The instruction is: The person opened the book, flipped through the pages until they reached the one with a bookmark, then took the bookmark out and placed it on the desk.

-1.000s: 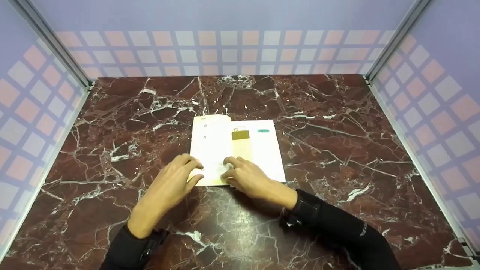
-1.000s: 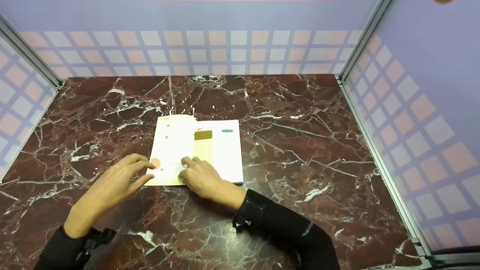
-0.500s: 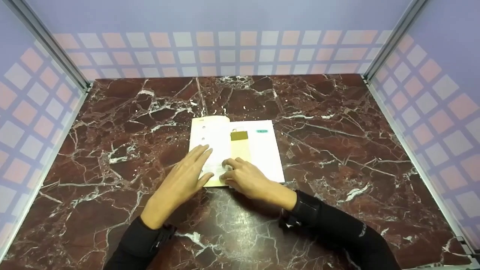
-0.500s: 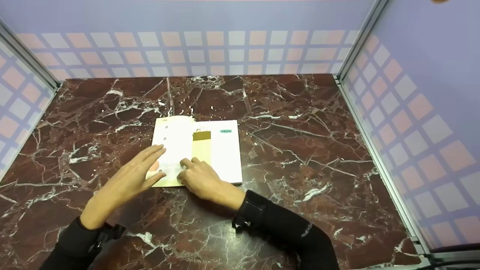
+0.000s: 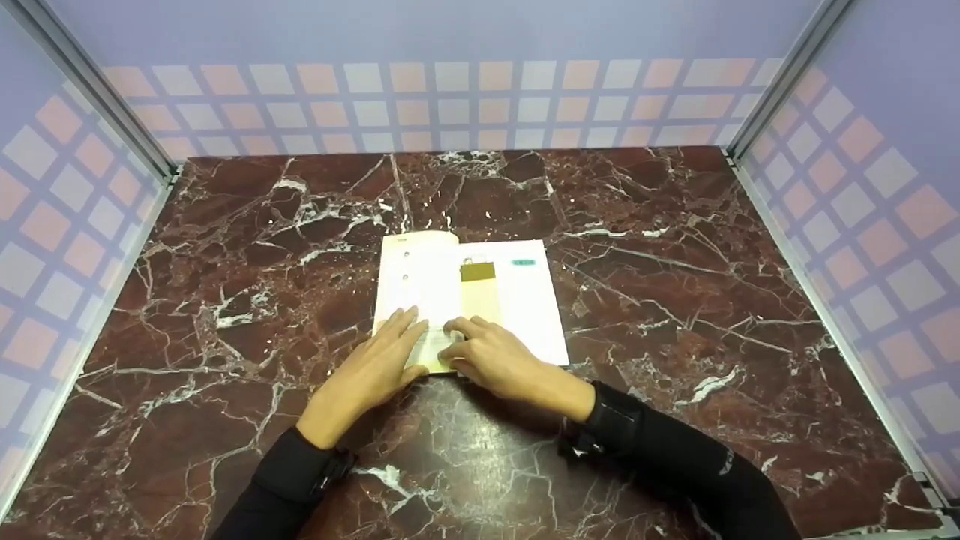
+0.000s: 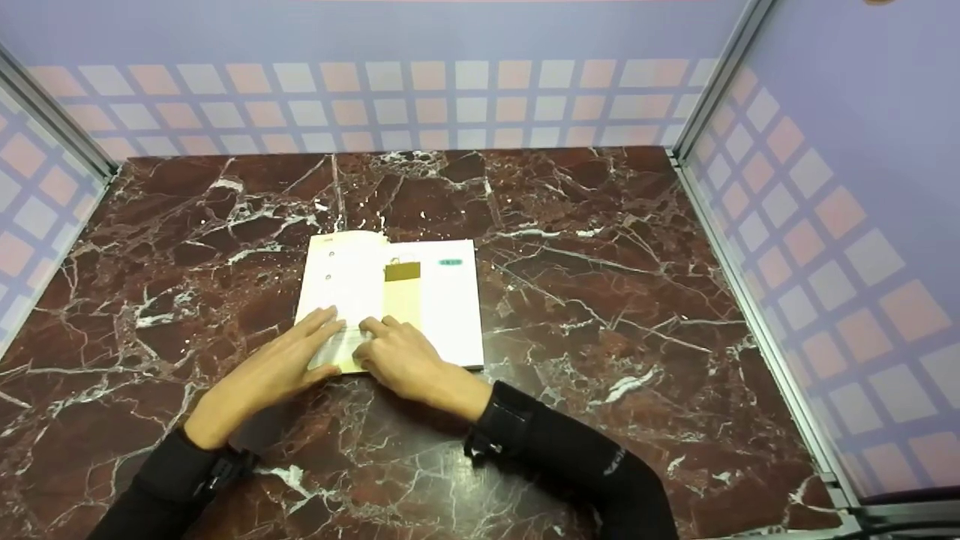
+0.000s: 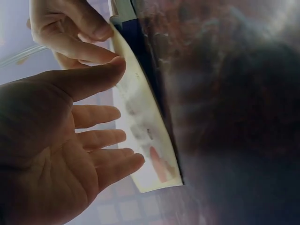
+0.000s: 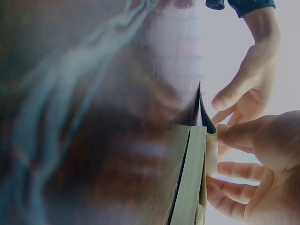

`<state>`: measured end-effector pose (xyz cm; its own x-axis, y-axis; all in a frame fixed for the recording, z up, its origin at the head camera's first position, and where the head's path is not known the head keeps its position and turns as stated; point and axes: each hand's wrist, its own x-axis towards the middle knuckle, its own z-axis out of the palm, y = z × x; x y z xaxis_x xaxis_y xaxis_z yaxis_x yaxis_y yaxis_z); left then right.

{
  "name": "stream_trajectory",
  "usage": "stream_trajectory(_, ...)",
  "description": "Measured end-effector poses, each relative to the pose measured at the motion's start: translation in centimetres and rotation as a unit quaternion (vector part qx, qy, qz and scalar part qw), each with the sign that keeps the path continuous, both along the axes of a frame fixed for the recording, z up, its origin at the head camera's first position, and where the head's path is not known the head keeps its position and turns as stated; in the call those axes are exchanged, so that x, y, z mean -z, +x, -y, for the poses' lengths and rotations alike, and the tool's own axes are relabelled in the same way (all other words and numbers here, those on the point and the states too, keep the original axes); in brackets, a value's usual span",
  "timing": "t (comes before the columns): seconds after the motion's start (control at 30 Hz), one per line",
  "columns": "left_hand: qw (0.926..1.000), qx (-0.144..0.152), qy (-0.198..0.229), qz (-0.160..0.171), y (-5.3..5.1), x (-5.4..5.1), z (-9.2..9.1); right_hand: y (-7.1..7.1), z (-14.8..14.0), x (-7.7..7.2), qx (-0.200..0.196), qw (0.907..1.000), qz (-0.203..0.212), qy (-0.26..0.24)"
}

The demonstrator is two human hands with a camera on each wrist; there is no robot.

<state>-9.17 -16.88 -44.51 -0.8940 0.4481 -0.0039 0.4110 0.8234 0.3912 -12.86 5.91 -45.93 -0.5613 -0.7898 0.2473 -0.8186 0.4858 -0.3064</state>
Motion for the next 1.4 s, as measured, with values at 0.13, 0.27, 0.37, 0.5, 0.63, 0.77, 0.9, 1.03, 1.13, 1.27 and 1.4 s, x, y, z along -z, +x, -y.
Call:
stream_trajectory(0.13, 0.9997, -0.007, 0.004, 0.021, 0.01, 0.25, 0.1, -0.01, -0.01, -0.06, -0.001, 1.0, 0.008, -0.001)
stream_trajectory(0.27, 0.9995, -0.009, 0.009, 0.028, 0.04, 0.31, 0.12, 0.0, -0.03, -0.1, 0.002, 0.9999, 0.012, 0.002)
stream_trajectory(0.37, 0.9993, -0.009, 0.014, 0.033, 0.08, 0.34, 0.12, -0.04, -0.11, -0.1, 0.004, 0.9998, 0.02, 0.004)
stream_trajectory(0.5, 0.9988, -0.013, 0.014, 0.045, 0.1, 0.36, 0.09, -0.12, -0.2, -0.16, 0.006, 0.9996, 0.029, 0.003)
stream_trajectory(0.63, 0.9982, -0.018, 0.015, 0.055, 0.01, 0.42, 0.06, -0.24, -0.22, -0.15, 0.003, 0.9996, 0.028, -0.002)
stream_trajectory(0.77, 0.9978, -0.022, 0.012, 0.062, -0.09, 0.43, 0.02, -0.31, -0.27, -0.07, 0.0, 0.9996, 0.027, -0.005)
stream_trajectory(0.9, 0.9971, -0.025, 0.006, 0.072, -0.17, 0.36, -0.09, -0.23, -0.33, -0.02, 0.002, 0.9996, 0.027, -0.007)
stream_trajectory(1.03, 0.9968, -0.028, -0.002, 0.075, -0.29, 0.37, -0.14, -0.03, -0.37, 0.02, 0.007, 0.9995, 0.032, -0.007)
stream_trajectory(1.13, 0.9968, -0.028, -0.011, 0.074, -0.4, 0.34, -0.17, 0.11, -0.47, 0.04, 0.009, 0.9994, 0.032, -0.013)
stream_trajectory(1.27, 0.9963, -0.025, -0.022, 0.079, -0.49, 0.11, -0.31, 0.2, -0.73, 0.12, 0.007, 0.9989, 0.029, -0.036)
stream_trajectory(1.4, 0.9951, -0.029, -0.023, 0.092, -0.61, -0.07, -0.41, 0.27, -0.99, 0.22, 0.001, 0.9982, 0.026, -0.054)
